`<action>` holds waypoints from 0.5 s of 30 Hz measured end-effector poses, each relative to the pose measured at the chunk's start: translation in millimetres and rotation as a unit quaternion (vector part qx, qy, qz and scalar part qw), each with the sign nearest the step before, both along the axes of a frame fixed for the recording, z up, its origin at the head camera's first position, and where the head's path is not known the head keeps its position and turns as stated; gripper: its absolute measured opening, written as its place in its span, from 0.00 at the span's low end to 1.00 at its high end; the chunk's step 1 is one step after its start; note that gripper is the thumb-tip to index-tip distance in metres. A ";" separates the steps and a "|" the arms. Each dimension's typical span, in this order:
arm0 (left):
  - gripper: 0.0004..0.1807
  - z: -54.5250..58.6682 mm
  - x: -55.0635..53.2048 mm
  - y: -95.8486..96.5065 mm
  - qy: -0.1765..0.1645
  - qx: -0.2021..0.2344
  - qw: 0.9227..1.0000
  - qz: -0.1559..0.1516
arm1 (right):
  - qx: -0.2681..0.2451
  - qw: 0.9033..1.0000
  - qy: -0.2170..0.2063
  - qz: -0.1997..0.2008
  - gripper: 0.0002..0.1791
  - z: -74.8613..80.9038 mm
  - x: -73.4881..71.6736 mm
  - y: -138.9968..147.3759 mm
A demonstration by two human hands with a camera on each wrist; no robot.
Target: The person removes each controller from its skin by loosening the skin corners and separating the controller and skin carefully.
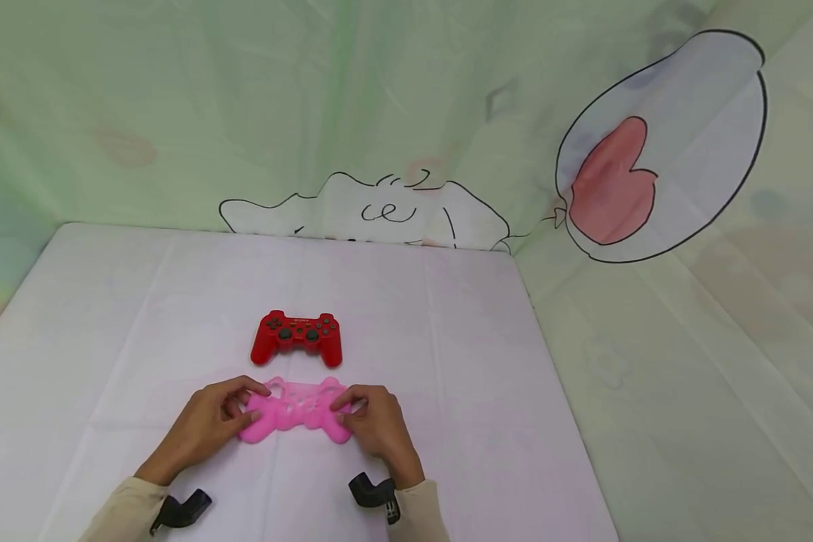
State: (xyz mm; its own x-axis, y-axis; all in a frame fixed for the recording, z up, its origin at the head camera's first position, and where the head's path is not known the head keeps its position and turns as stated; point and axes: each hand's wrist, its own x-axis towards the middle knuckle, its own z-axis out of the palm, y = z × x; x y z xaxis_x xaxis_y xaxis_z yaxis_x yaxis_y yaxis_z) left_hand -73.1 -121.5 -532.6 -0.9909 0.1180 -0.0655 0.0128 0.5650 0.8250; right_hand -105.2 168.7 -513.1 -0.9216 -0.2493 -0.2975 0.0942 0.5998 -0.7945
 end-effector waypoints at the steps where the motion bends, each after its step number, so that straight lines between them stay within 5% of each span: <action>1: 0.18 -0.5 -0.5 0.1 -0.004 0.006 1.000 0.005 | -0.001 1.000 0.001 -0.004 0.09 -0.7 -0.2 0.3; 8: 0.17 -5.0 -0.5 0.0 -0.010 0.076 0.996 0.034 | -0.019 0.999 0.007 -0.030 0.08 -3.7 -0.9 2.1; 15: 0.18 -5.5 1.0 0.4 0.003 0.133 0.991 0.029 | -0.025 0.999 0.011 -0.039 0.08 -5.2 -0.5 2.7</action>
State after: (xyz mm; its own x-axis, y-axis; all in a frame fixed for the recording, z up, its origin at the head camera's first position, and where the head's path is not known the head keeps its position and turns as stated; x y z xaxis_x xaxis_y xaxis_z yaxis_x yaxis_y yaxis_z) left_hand -72.1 -121.1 -538.0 -0.9968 0.0726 -0.0333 -0.0077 0.3279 0.9447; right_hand -105.7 171.4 -518.3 -0.9452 -0.1906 -0.2650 0.1205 0.5507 -0.8260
